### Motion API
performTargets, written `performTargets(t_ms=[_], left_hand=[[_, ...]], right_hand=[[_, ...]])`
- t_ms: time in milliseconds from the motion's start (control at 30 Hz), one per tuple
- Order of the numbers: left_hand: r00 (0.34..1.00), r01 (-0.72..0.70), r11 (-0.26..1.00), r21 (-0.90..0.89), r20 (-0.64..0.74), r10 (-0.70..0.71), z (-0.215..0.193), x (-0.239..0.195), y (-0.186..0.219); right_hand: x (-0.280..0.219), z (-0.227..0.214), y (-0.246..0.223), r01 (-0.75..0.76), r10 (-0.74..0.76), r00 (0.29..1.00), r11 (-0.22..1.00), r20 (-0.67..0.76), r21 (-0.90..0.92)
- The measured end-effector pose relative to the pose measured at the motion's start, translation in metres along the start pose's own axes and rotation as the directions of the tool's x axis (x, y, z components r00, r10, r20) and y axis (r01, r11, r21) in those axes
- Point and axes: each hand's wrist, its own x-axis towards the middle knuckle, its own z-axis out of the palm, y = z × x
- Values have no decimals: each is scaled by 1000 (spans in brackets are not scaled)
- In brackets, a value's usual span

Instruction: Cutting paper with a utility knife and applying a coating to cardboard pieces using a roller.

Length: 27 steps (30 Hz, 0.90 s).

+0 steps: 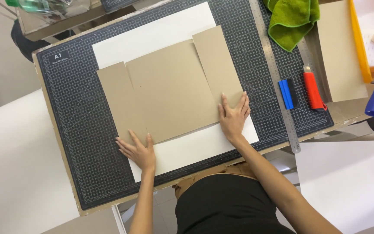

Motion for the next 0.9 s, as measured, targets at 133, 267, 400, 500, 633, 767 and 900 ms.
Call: performTargets(t_ms=[133,267,400,500,633,767,900], left_hand=[[1000,-9,1000,-11,-5,9,1,-1,-3],[1000,-2,1000,-12,-6,2,3,0,-6],[1000,5,1000,-28,-17,-5,4,-1,-5],[1000,12,999,-35,-29,-13,2,-2,-6],[998,-18,998,-53,-59,14,-5,-3,1],[989,-9,1000,-28,-148,5,5,-2,-6],[988,-4,999,-41,-152,-2,-4,-2,1]], right_hand=[[-1,0,2,5,-6,1000,1000,14,23],[0,-1,1,6,-6,1000,1000,19,22],[-1,-1,3,23,-23,1000,1000,5,11],[-3,0,3,51,-51,998,999,-27,-7],[-1,-2,3,79,-81,992,997,-101,-17],[-2,3,17,171,-170,978,985,-119,-4],[-1,12,26,201,-206,965,979,-164,-45]])
